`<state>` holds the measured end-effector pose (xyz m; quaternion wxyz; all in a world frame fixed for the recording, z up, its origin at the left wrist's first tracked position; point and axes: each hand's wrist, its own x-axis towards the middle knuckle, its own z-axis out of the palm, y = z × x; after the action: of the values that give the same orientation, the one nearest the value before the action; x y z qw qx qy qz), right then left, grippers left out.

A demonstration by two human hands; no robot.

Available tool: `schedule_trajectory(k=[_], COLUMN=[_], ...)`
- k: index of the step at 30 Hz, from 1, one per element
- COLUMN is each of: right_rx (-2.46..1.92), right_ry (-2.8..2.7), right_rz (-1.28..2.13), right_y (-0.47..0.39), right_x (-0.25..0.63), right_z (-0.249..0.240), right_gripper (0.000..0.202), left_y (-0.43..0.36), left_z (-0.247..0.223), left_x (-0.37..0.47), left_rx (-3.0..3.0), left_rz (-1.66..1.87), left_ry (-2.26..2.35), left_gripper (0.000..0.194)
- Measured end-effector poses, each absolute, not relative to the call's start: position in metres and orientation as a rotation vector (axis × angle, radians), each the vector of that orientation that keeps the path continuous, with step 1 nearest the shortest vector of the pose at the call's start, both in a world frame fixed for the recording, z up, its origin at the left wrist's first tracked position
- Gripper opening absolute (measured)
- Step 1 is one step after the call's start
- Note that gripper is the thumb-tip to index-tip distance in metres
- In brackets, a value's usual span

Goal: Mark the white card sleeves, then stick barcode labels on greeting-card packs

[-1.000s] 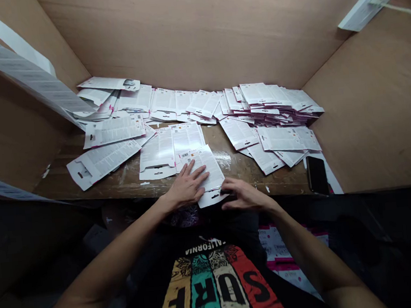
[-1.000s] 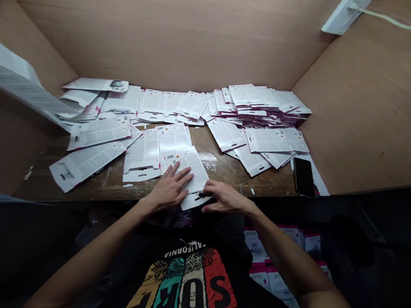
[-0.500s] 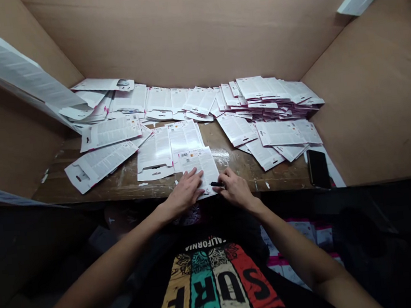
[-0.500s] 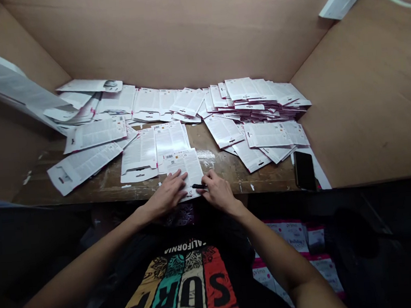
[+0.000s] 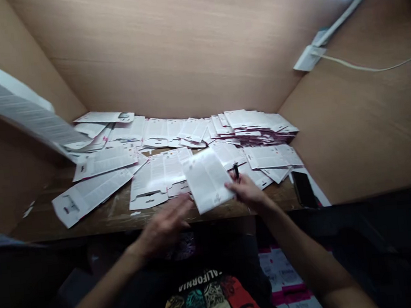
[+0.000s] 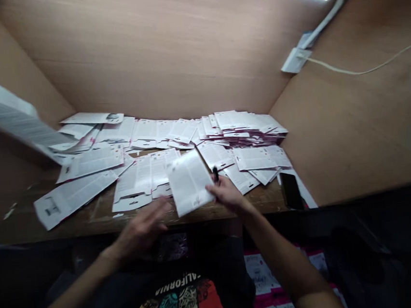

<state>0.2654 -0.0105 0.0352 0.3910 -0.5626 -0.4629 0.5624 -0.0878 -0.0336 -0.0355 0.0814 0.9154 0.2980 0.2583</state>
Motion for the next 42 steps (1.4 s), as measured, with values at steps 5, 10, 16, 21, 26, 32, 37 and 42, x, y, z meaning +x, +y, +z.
schedule_trajectory(k=[5,10,16,21,26,32,37,42], right_rx=[-1.534,-1.355,-1.378,-1.443,-1.424,-1.411,-1.348,-1.544], right_ry=[-0.916,-0.957,-1.083,-1.188,-1.129,-1.267,-1.297,-2.122], right_rz=[0.715,0.989,1.470,1.354,1.406,1.488,1.442,0.929], right_y=[0.088,0.049,-0.028,-0.017,-0.017,-0.016,-0.005,-0.011], right_x=[0.354,0.306,0.220,0.222,0.219,0.217,0.224,0.194], right_z=[0.121,0.054,-0.027,-0.038,-0.040,-0.034,-0.025,-0.024], right_gripper=[0.033,0.057,0.061,0.054,0.055,0.049,0.041,0.018], left_y=[0.036,-0.018,-0.024,-0.020,-0.021,-0.019,-0.018,-0.016], left_z=[-0.053,-0.056,-0.043,-0.043,-0.044,-0.047,-0.048,-0.049], left_x=[-0.148,-0.093,-0.038,-0.041,-0.040,-0.041,-0.042,-0.043], left_rx=[2.716,2.734,2.725,2.740,2.737,2.712,2.706,2.614], left_rz=[0.564,0.418,0.352,0.331,0.329,0.359,0.340,0.338], left_ry=[1.401,1.263,1.190,1.171,1.153,1.141,1.117,1.164], left_gripper=[0.049,0.045,0.047,0.047,0.047,0.046,0.046,0.054])
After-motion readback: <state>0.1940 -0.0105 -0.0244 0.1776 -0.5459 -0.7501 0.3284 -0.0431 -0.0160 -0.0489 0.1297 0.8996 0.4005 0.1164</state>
